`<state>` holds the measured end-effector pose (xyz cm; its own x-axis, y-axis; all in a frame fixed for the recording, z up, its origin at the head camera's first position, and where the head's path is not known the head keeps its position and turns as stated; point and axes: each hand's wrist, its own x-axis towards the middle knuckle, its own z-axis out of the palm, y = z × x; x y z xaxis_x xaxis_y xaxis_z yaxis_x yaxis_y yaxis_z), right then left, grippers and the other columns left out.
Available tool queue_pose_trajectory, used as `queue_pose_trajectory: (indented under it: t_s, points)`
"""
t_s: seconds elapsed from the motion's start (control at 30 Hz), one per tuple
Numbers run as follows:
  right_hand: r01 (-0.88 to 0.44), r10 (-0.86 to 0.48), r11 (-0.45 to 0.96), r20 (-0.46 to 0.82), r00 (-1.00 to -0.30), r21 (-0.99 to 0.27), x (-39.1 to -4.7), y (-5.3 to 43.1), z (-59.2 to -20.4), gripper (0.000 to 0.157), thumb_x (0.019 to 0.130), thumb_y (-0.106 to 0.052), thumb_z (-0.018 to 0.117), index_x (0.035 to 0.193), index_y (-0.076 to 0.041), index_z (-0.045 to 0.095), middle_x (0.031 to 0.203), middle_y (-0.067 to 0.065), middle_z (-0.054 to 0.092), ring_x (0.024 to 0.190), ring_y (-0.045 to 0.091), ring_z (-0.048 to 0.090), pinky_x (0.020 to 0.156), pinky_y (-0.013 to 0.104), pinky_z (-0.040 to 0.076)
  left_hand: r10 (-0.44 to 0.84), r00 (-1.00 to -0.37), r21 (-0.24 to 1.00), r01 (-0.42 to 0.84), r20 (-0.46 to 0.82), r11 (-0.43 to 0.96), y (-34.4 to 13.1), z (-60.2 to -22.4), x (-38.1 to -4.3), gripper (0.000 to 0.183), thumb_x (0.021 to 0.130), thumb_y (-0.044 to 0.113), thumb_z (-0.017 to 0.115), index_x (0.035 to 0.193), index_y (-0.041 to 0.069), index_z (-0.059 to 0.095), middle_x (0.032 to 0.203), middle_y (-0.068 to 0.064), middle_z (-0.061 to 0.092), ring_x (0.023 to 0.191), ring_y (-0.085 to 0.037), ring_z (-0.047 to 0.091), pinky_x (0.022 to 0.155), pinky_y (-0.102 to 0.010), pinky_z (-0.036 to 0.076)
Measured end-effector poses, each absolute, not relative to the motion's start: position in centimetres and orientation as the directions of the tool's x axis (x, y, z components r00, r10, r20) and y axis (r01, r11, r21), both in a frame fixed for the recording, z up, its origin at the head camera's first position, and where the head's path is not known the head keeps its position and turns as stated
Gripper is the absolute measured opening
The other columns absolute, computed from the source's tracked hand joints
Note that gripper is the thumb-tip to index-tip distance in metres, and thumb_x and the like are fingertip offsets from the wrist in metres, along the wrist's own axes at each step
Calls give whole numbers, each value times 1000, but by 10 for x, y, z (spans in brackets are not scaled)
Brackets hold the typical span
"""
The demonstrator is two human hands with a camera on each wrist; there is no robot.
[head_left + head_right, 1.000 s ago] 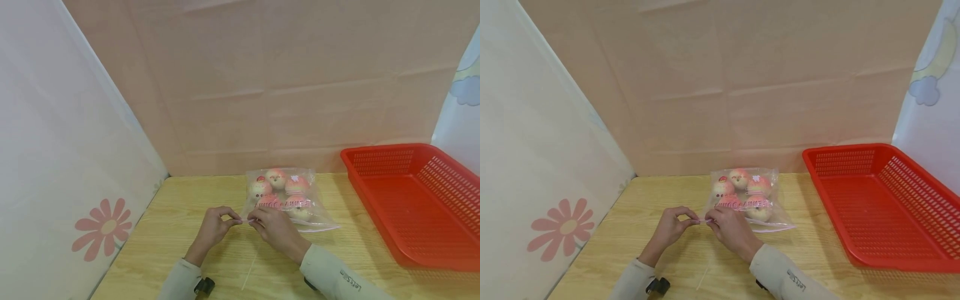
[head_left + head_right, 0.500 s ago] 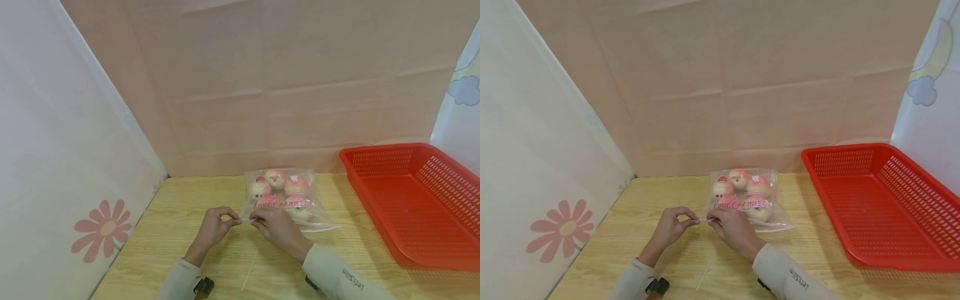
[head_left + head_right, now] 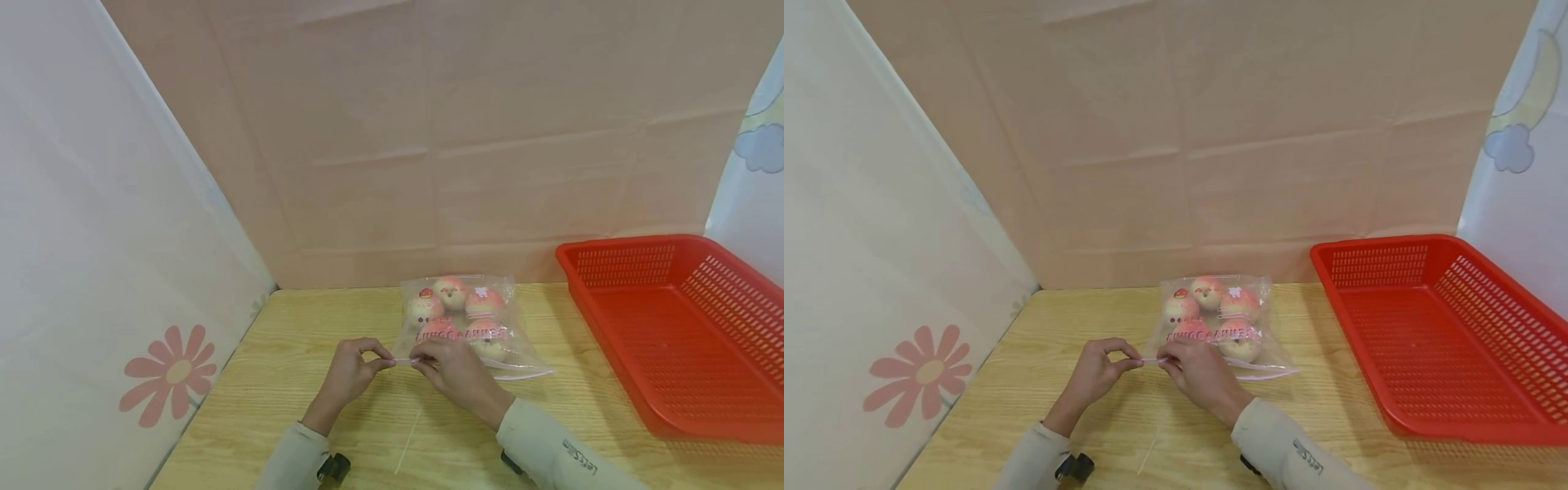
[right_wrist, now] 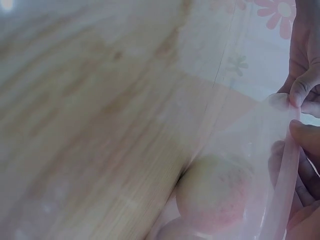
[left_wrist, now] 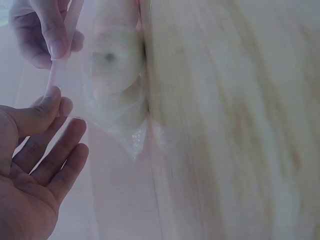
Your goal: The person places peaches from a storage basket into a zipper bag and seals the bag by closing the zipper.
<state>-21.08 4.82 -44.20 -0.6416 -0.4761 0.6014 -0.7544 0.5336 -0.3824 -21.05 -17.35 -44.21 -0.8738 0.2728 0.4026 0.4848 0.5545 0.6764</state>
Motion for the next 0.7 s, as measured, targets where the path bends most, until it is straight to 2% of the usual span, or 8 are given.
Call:
queue_pose_trajectory:
  t_s: [0.13, 0.27, 0.47, 0.7]
  points:
    - [-761, -477, 537, 613, -630, -364, -212, 48, -442, 11, 84, -9, 78, 94, -13, 76, 87, -3, 75, 73, 4, 70, 66, 13, 55, 284, -869, 684, 494, 405, 537, -172, -441, -211, 3, 81, 12, 79, 81, 10, 76, 86, -3, 77, 87, -23, 73, 85, -53, 58]
    - [-764, -480, 544, 618, -623, -347, -213, 49, -442, 11, 83, -8, 78, 93, -12, 76, 87, -2, 75, 72, 5, 70, 65, 13, 55, 293, -872, 683, 490, 393, 542, -171, -440, -212, 8, 83, 17, 78, 84, 10, 77, 88, -1, 77, 89, -21, 73, 86, -52, 58]
    - [-767, -494, 549, 611, -618, -332, -212, 50, -441, 11, 83, -9, 78, 93, -12, 77, 87, -3, 75, 73, 6, 70, 66, 14, 55, 285, -889, 712, 457, 358, 533, -170, -439, -212, 6, 80, 15, 81, 85, 13, 79, 87, 1, 77, 86, -18, 72, 85, -52, 58]
    - [-769, -497, 550, 613, -615, -325, -211, 51, -439, 10, 83, -9, 79, 92, -13, 77, 86, -3, 74, 73, 6, 69, 66, 15, 56, 282, -861, 656, 506, 423, 560, -169, -441, -212, 6, 79, 16, 81, 83, 12, 80, 83, 3, 76, 81, -14, 71, 77, -34, 60]
